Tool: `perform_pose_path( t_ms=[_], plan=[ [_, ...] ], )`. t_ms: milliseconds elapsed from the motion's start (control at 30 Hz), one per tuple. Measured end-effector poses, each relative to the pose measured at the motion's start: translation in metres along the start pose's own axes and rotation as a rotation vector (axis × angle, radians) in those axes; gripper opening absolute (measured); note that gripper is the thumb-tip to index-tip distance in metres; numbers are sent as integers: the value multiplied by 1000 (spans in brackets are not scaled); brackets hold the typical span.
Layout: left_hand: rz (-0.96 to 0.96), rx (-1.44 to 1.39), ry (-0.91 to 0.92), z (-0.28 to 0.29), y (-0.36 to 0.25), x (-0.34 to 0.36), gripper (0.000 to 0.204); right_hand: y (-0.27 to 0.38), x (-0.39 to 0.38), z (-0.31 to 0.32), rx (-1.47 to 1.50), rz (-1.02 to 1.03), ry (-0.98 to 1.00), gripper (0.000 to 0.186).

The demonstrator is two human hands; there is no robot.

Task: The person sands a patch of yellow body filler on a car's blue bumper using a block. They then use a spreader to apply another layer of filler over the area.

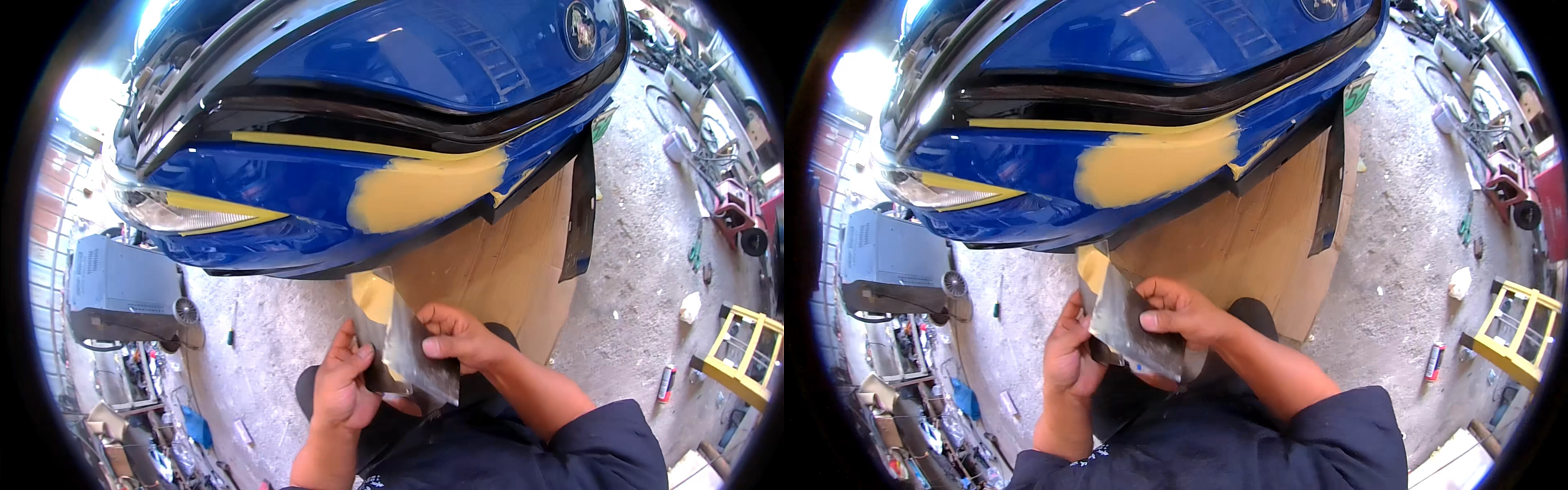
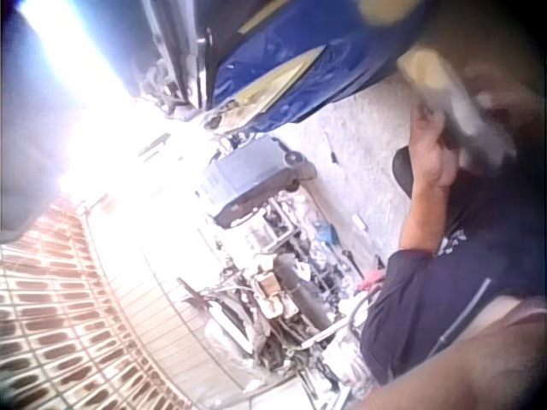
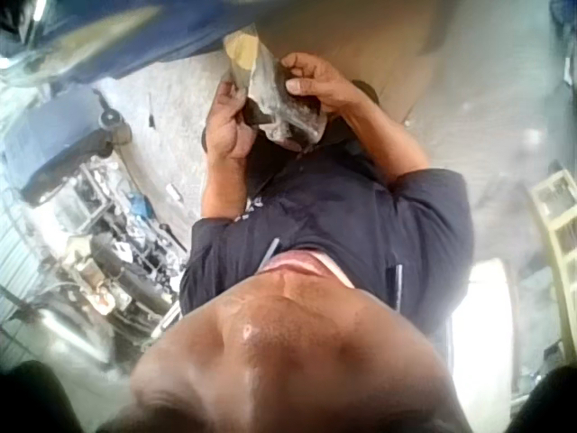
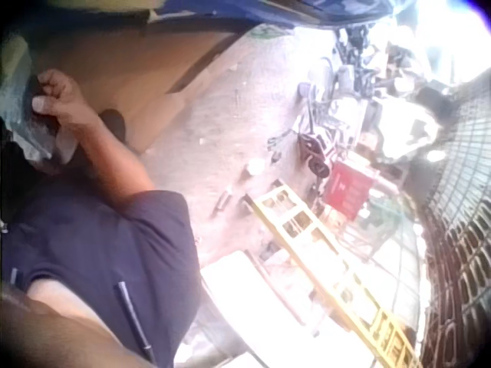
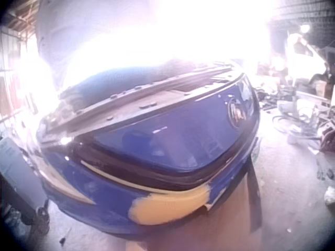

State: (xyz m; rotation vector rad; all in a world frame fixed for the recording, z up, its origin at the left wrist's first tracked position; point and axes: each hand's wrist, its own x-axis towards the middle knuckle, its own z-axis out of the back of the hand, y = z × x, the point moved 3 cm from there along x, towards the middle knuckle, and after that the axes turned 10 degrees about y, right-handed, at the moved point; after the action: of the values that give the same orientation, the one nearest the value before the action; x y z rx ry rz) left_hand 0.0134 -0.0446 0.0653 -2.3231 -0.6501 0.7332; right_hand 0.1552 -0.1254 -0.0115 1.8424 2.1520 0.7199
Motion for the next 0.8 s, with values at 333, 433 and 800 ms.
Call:
perform_pose_path(
  t_ms=[333, 433, 800],
  plan=[
    [-656, 66, 216, 38, -38, -12, 53, 6, -13, -25, -433, 236, -335, 37],
    [-732, -40, 325, 42, -37, -17, 54, -13, 0, -59, -731, 171, -391, 34],
    [-1067, 164, 495, 58, -71, -9, 50, -20, 29, -87, -704, 406, -478, 35]
  ],
)
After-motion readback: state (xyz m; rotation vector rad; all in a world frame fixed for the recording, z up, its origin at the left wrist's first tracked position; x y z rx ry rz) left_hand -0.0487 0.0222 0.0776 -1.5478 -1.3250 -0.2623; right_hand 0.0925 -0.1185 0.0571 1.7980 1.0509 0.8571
